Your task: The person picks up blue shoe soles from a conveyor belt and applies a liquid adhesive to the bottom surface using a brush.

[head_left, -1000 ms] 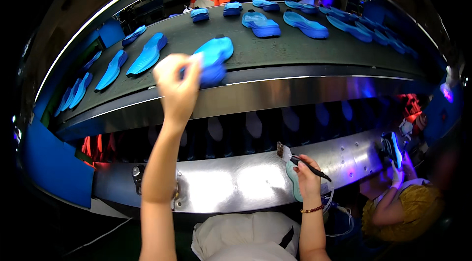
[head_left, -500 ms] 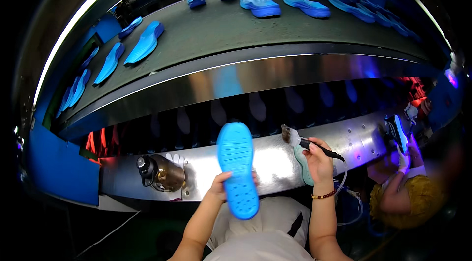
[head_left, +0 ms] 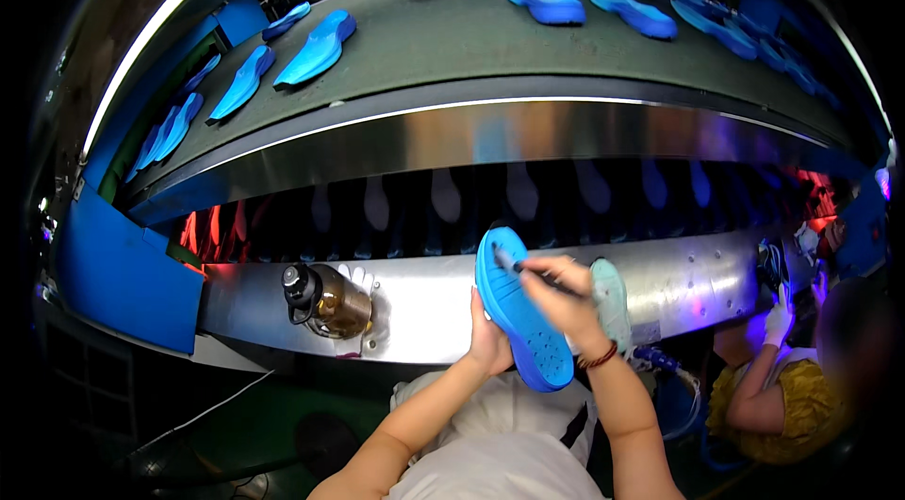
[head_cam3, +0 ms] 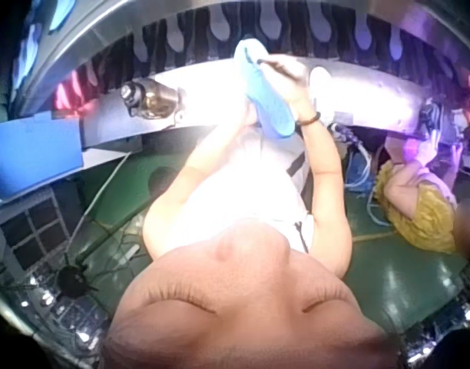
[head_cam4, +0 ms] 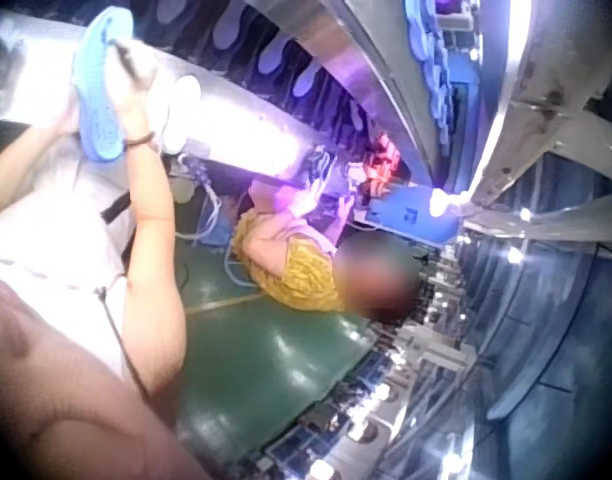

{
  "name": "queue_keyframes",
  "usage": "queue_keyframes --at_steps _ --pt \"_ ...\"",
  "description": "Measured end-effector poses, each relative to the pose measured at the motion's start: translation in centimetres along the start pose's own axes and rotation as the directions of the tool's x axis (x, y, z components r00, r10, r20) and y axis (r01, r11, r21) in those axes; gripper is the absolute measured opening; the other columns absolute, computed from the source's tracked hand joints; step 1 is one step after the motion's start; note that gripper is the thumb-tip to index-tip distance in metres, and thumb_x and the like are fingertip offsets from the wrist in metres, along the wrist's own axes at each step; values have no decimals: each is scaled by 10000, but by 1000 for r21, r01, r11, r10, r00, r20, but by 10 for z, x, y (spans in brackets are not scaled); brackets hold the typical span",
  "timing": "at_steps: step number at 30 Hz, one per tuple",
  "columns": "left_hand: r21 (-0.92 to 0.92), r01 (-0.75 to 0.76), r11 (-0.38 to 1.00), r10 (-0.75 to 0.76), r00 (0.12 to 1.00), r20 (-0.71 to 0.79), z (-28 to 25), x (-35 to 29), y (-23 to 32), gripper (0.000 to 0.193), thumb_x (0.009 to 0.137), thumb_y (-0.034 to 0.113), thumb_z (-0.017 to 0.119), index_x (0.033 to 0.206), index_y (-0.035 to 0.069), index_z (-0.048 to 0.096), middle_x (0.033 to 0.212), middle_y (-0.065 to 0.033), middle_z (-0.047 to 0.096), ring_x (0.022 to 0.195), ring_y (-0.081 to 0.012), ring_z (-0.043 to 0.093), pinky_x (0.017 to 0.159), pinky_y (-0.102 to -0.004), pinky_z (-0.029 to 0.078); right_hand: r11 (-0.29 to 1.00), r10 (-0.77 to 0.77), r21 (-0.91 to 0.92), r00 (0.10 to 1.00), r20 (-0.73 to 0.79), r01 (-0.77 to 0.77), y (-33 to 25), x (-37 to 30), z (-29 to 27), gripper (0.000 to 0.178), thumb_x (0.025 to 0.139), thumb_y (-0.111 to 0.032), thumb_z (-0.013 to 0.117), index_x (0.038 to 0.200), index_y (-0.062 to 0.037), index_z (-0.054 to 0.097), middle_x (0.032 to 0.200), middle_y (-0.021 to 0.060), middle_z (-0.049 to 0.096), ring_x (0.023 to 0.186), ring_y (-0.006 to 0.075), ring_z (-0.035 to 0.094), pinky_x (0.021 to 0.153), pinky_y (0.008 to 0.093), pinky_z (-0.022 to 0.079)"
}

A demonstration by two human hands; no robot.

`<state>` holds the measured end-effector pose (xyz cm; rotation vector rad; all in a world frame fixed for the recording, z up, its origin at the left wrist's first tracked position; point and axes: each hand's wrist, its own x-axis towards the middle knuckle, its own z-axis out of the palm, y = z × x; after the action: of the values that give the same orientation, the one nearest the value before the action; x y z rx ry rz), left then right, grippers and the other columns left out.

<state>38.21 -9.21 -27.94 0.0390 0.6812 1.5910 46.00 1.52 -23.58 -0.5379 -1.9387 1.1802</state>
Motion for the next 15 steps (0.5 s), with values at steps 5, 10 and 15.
queue_keyframes --at_steps 5,10,15 --pt "79 -175 981 181 981 -74 -19 17 19 840 785 712 70 1262 89 373 1164 -146 491 1086 -270 473 944 -410 365 961 -144 -182 937 319 209 -21 -22 -1 159 697 -89 606 849 -48 625 779 116 632 724 279 588 660 341 475" --pt "109 -89 990 83 995 60 -25 4 42 888 761 736 52 1224 67 410 1014 -182 553 948 -298 548 838 -427 446 993 121 -81 764 633 -90 -34 -33 -40 159 716 -134 641 851 -50 650 794 109 636 725 211 602 667 297 471" --pt "-21 41 999 -36 977 208 0 -3 26 900 765 736 63 1269 57 370 1050 -201 546 968 -309 553 842 -435 452 935 148 279 956 254 -219 -30 1 -39 182 763 -15 628 944 11 624 809 87 633 669 116 598 598 215 475"
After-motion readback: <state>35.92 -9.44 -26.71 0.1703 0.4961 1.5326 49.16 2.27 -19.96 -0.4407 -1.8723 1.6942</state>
